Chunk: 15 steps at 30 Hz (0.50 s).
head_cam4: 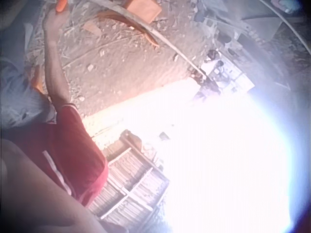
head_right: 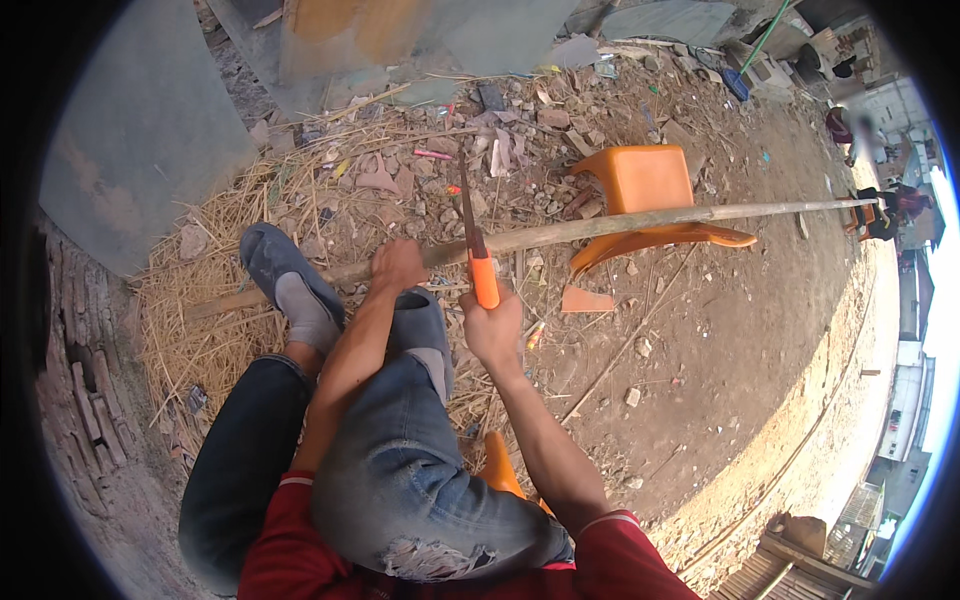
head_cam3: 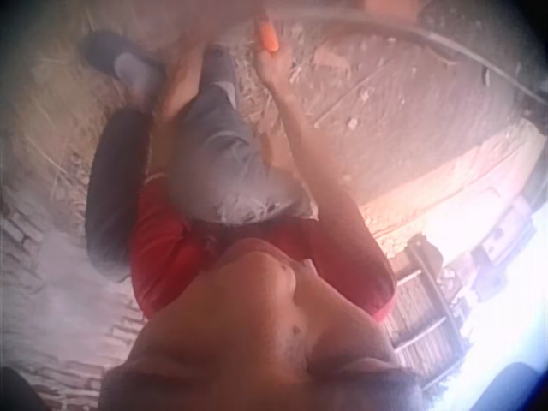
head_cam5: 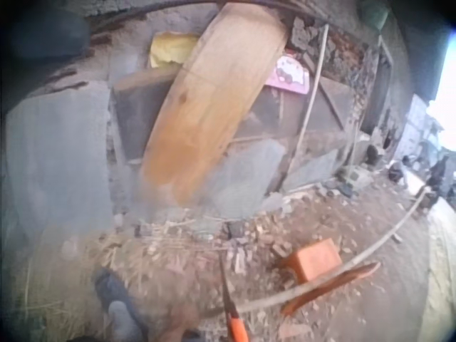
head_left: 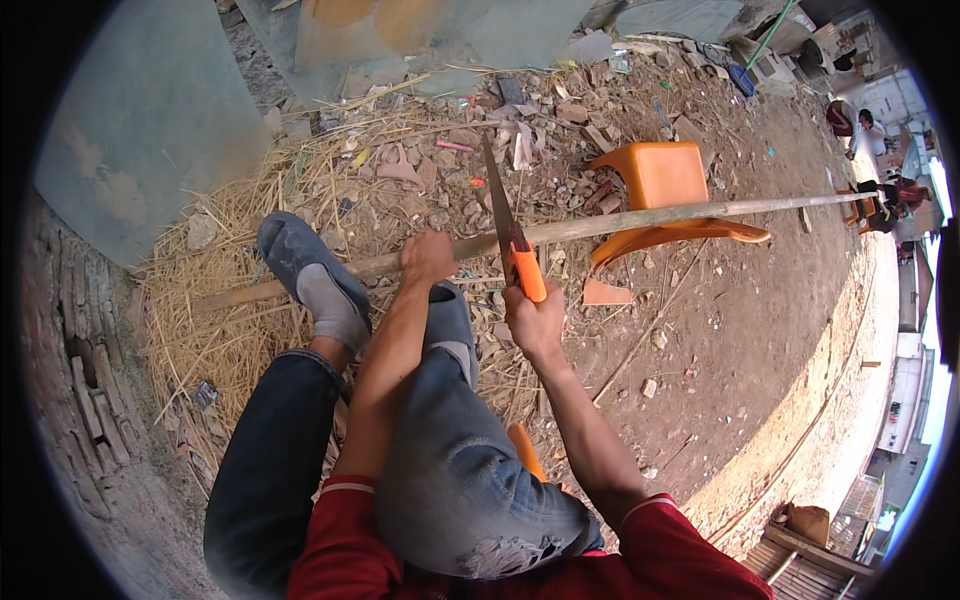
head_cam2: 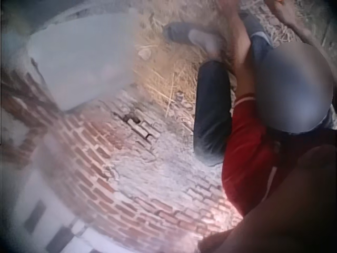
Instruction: The person sits on the ground and uses a hand saw to cut a long wooden stick that is resting on an orange plastic stool. The person holds the stick with one hand and saws with the other, eventually cutting the stick into two pieces.
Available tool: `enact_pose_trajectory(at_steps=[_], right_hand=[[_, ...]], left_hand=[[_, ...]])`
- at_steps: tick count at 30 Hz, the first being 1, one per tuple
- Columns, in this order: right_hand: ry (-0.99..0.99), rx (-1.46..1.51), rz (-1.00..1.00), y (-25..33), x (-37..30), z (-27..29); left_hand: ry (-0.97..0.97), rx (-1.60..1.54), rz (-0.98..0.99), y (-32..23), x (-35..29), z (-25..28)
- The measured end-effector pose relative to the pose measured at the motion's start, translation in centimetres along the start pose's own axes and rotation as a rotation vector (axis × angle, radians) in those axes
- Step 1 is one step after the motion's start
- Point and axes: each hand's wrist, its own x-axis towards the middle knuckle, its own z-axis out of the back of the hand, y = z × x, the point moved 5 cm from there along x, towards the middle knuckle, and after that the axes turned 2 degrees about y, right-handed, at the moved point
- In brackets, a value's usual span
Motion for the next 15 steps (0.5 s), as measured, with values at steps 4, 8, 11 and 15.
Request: enact_pose_trajectory(at_steps=[4,8,11,15], right_hand=[[0.058,0.114,-0.084,-1.2,-9.6,3.7],[0.045,0.143,-0.054,-0.8,-14.7,4.6],[-0.028,0.064,-0.027,-1.8,-3.8,3.1],[-0.021,0.032,-0.013,0.7,2.1,2.5]], left_hand=[[-0.030,0.031,-0.017,-0.5,1.2,1.0],[0.055,0.076,0.059,0.5,-0.1,0.4],[0.009,0.071,0.035,-0.6,0.2,-0.5],[0.065,0.022,0.027,-1.7,0.5,0.8]])
